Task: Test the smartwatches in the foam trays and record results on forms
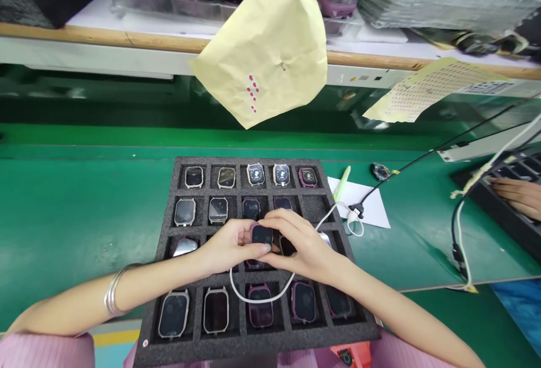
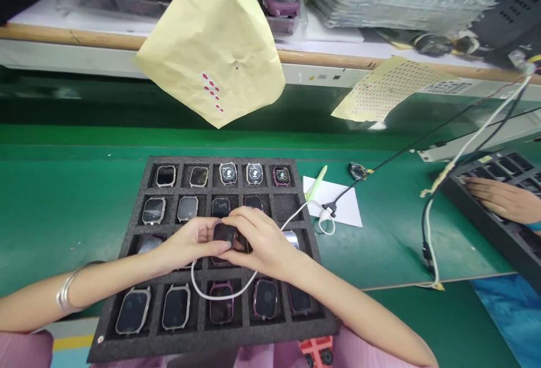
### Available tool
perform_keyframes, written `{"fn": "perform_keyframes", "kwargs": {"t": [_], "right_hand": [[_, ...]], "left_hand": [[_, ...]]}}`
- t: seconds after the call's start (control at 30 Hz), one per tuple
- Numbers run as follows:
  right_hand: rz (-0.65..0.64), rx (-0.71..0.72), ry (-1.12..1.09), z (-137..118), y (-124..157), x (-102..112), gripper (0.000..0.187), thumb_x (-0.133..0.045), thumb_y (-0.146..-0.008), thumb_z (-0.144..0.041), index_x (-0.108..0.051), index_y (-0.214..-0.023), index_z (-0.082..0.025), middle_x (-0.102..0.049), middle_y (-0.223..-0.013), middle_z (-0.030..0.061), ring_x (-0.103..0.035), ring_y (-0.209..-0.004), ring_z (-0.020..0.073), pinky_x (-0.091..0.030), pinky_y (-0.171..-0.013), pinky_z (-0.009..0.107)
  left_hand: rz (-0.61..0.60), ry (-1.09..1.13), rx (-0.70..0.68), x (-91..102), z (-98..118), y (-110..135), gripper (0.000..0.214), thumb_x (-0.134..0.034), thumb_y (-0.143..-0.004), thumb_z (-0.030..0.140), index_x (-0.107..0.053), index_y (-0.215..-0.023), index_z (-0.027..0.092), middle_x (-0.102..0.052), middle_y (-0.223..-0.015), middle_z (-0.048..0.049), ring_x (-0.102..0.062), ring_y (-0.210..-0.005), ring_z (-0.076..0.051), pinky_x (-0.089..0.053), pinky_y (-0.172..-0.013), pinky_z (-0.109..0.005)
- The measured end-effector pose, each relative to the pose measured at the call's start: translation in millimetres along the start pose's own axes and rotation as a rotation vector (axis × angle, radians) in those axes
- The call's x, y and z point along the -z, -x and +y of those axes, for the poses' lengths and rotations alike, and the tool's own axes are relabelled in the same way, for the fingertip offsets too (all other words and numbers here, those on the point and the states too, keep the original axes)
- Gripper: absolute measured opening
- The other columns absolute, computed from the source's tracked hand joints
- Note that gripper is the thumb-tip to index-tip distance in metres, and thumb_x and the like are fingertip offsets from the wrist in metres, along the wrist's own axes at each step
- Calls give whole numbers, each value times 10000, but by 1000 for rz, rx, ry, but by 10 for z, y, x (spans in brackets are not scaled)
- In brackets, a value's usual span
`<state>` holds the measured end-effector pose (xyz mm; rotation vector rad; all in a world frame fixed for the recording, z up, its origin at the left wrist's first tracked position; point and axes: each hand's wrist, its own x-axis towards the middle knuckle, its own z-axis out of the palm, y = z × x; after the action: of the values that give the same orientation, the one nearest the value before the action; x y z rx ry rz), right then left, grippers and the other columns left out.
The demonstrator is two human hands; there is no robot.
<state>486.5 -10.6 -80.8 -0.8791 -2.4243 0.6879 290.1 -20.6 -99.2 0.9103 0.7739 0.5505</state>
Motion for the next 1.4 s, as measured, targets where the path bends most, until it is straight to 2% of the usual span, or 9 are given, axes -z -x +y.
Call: {"fn": "perform_keyframes", "kwargs": {"t": [0.1, 0.27, 0.43, 0.63, 0.8, 1.03, 1.3, 1.4], "right_hand": [[20, -15, -39, 9, -15, -13, 419, -698, -836, -358, -537, -1179, -178, -616, -1063, 109, -607, -989, 245, -546, -819, 410], [-54, -55, -103, 26, -151, 60, 414, -714, -826, -358, -550, -1167, -192, -637, -1003, 75, -615, -924, 218, -542, -794, 367], [-52, -77, -92, 58, -205, 69, 415, -711, -828, -380, -551, -1160, -189, -642, -986, 75, -624, -909, 225, -543, -777, 365], [-16, -48, -68, 148, -256, 23, 426, -635, -897, -327, -491, -1270, -184, -614, -1094, 113, -618, -943, 227, -546, -802, 377], [2, -17, -21, 164, -265, 4, 447, -623, -902, -363, -481, -1287, -186, -615, -1057, 107, -616, -917, 234, -548, -796, 395], [6, 18, -24, 80, -230, -15, 446, -648, -887, -338, -492, -1271, -175, -618, -1074, 106, -605, -962, 234, -542, -835, 385], [-5, 32, 40, 46, -154, -46, 484, -735, -805, -363, -535, -1189, -146, -626, -1065, 104, -603, -959, 242, -539, -832, 404], [24, 38, 31, -13, -118, -44, 411, -700, -826, -337, -549, -1159, -149, -623, -1071, 112, -597, -973, 243, -530, -833, 401]], "left_hand": [[-16, 7, -11, 33, 35, -5, 347, -757, -730, 387, -655, -923, 116, -704, -853, -71, -650, -776, -175, -491, -740, -301], [-7, 10, -28, 103, 104, -44, 344, -744, -752, 365, -664, -979, 120, -728, -888, -84, -682, -842, -206, -513, -798, -328], [-36, 3, -39, 165, 129, -91, 333, -743, -754, 359, -665, -966, 114, -736, -929, -102, -689, -872, -225, -512, -825, -343], [27, -3, -129, 222, 212, -152, 333, -740, -764, 337, -659, -999, 116, -739, -942, -102, -691, -884, -219, -506, -839, -334], [70, -14, -136, 195, 220, -121, 291, -729, -778, 289, -654, -1006, 125, -742, -958, -92, -691, -893, -205, -509, -849, -320], [67, -62, -127, 159, 179, -38, 292, -720, -783, 293, -655, -1015, 126, -738, -955, -87, -682, -901, -207, -516, -825, -309], [69, -70, -76, 85, 160, 12, 282, -729, -776, 301, -643, -974, 119, -733, -930, -79, -667, -866, -178, -510, -792, -270], [69, -55, -45, 21, 153, 59, 298, -734, -777, 318, -633, -971, 116, -729, -949, -89, -667, -879, -179, -513, -809, -275]]}}
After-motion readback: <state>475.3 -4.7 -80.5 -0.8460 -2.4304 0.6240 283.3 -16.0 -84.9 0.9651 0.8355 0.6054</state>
